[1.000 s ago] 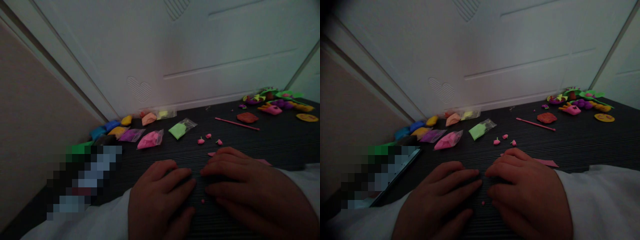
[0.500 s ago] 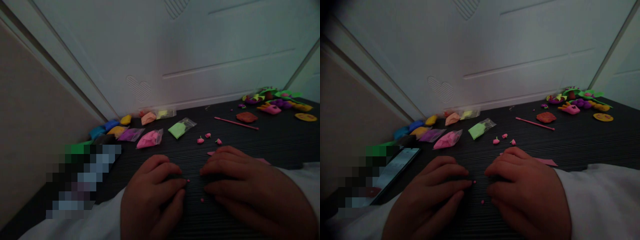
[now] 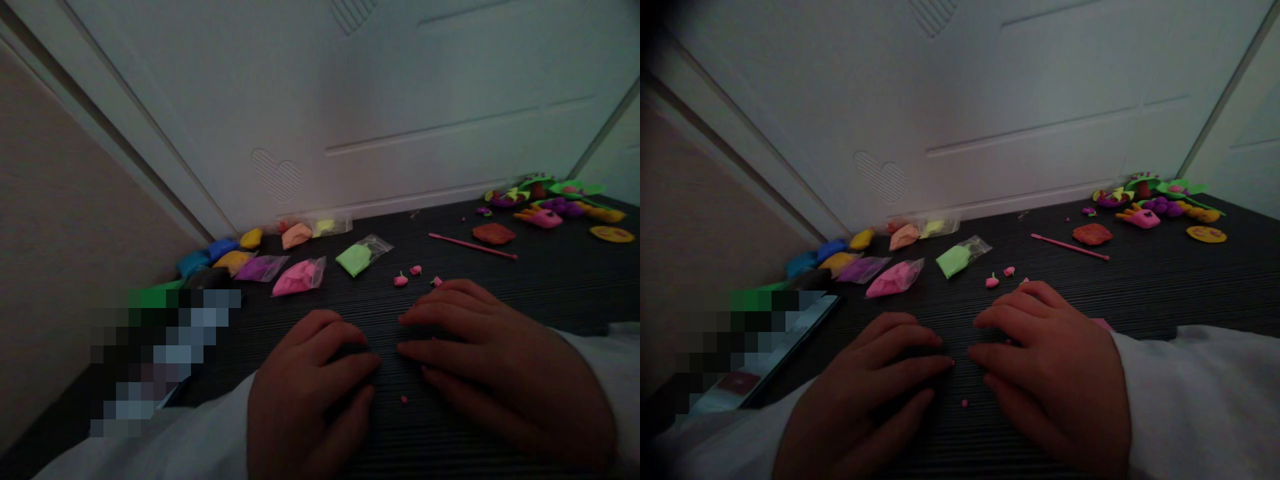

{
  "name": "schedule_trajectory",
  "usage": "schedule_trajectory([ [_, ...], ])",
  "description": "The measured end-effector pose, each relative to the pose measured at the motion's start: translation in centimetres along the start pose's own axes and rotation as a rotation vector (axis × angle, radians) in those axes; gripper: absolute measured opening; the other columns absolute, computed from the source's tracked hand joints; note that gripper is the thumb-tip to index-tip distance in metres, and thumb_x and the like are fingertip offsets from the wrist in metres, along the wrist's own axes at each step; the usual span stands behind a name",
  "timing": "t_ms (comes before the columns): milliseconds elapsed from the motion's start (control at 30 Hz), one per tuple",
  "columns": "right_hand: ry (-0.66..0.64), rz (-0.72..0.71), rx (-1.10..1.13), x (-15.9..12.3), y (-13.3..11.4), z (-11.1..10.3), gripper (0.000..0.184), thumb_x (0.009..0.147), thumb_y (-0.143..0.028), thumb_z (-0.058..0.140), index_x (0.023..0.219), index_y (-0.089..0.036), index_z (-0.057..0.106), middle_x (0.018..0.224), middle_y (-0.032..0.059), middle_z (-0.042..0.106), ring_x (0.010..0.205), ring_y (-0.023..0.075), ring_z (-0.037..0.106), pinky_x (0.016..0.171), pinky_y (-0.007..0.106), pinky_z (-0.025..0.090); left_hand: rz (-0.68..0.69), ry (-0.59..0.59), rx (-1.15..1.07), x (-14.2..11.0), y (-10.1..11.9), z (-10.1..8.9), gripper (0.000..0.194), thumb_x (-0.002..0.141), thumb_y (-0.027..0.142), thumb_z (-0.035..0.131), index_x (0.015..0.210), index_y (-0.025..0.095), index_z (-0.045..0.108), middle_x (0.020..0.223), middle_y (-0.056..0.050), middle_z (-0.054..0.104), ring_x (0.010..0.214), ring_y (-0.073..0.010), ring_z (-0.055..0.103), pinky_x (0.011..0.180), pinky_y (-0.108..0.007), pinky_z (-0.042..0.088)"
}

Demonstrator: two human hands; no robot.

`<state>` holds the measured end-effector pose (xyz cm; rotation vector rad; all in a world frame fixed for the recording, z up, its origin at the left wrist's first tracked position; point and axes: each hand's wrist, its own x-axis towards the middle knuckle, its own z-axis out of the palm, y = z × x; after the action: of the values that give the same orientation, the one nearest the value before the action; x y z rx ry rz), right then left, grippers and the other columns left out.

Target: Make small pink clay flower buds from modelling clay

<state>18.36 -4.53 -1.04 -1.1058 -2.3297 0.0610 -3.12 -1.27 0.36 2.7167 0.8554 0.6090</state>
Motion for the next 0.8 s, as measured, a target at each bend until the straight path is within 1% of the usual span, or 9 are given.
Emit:
schedule_trajectory([
  [167, -0.012, 0.024, -0.016, 0.02, 0.11, 0.1, 0.021, 0.074, -0.022, 0.054, 0.093, -0.023, 0.063, 0.101, 0.0051, 0.058, 0.093, 0.0227, 0.049, 0.088, 0.049, 0.027, -0.009, -0.038, -0.003, -0.06, -0.08, 0.19, 0.025, 0.074, 0.016, 0.05, 0.097, 0.021, 0.061, 0.098, -0.005, 0.056, 0.093, -0.0216, 0.044, 0.075, -0.036, 0.042],
  [267, -0.02, 0.034, -0.003, 0.0, 0.1, 0.06, 0.015, 0.075, -0.021, 0.054, 0.088, -0.022, 0.063, 0.099, 0.0045, 0.058, 0.092, 0.022, 0.049, 0.088, 0.048, 0.026, -0.021, -0.024, -0.003, -0.05, -0.07, 0.26, 0.027, 0.074, 0.016, 0.051, 0.099, 0.021, 0.06, 0.097, -0.004, 0.056, 0.093, -0.0204, 0.044, 0.076, -0.036, 0.041],
  [367, -0.041, 0.025, 0.012, 0.03, -0.07, 0.0, 0.013, 0.075, -0.02, 0.053, 0.085, -0.021, 0.062, 0.099, 0.0038, 0.058, 0.091, 0.0209, 0.049, 0.089, 0.048, 0.025, -0.024, -0.012, -0.001, 0.0, -0.02, 0.25, 0.024, 0.074, 0.015, 0.051, 0.096, 0.02, 0.061, 0.096, -0.003, 0.057, 0.092, -0.0198, 0.044, 0.076, -0.035, 0.041],
  [533, -0.059, 0.026, -0.004, 0.15, -0.27, 0.02, 0.017, 0.075, -0.019, 0.054, 0.09, -0.022, 0.062, 0.099, 0.0034, 0.058, 0.092, 0.021, 0.049, 0.09, 0.049, 0.023, -0.022, -0.031, -0.016, 0.05, -0.05, 0.24, 0.028, 0.073, 0.015, 0.053, 0.099, 0.022, 0.06, 0.097, -0.002, 0.057, 0.092, -0.0194, 0.043, 0.076, -0.034, 0.041],
  [700, -0.037, 0.06, -0.007, 0.06, -0.09, 0.07, 0.019, 0.078, -0.022, 0.052, 0.094, -0.023, 0.062, 0.097, 0.0034, 0.059, 0.091, 0.0205, 0.049, 0.089, 0.047, 0.024, -0.033, -0.033, -0.019, 0.08, -0.2, 0.27, 0.032, 0.071, 0.015, 0.056, 0.102, 0.025, 0.059, 0.099, 0.0, 0.057, 0.094, -0.0196, 0.042, 0.079, -0.035, 0.04],
  [800, -0.031, 0.051, -0.002, 0.03, -0.04, 0.01, 0.016, 0.078, -0.022, 0.051, 0.089, -0.022, 0.063, 0.096, 0.0034, 0.058, 0.09, 0.0203, 0.049, 0.088, 0.047, 0.024, -0.033, -0.031, -0.023, 0.07, -0.23, 0.24, 0.029, 0.072, 0.016, 0.055, 0.1, 0.023, 0.06, 0.098, 0.0, 0.057, 0.093, -0.0187, 0.043, 0.079, -0.034, 0.04],
])
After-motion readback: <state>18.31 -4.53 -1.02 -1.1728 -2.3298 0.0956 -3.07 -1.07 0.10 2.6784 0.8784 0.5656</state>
